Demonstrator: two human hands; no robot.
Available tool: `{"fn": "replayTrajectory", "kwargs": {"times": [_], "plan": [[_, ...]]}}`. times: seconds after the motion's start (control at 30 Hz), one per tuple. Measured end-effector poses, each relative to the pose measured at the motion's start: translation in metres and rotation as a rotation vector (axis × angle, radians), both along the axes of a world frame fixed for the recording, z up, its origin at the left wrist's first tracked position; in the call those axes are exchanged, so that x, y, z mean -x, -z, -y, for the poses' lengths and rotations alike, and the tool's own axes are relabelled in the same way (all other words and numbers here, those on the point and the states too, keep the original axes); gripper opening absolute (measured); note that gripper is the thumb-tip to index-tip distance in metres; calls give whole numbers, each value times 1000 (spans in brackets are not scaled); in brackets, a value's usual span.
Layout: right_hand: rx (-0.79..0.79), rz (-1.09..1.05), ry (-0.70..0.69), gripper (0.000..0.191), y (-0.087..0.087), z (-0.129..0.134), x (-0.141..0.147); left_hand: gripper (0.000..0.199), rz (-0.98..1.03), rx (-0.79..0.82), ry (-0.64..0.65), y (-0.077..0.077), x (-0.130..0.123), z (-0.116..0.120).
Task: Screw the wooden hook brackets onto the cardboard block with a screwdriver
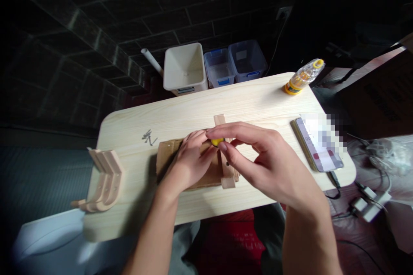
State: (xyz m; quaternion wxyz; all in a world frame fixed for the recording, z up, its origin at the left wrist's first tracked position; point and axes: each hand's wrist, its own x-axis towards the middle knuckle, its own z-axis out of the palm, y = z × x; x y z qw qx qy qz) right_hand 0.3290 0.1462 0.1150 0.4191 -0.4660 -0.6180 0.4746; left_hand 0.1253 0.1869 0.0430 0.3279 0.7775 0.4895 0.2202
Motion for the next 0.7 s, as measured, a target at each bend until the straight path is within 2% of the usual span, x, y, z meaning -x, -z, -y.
{"fn": "replayTrajectory", "kwargs": {"times": [0.43, 0.7], "plan": [[-28, 30, 8, 29, 0, 0, 1, 21, -23, 35, -6, -2, -1, -1], [68, 53, 9, 28, -3, 0, 3, 19, -18, 16, -2, -3, -1, 0]]}}
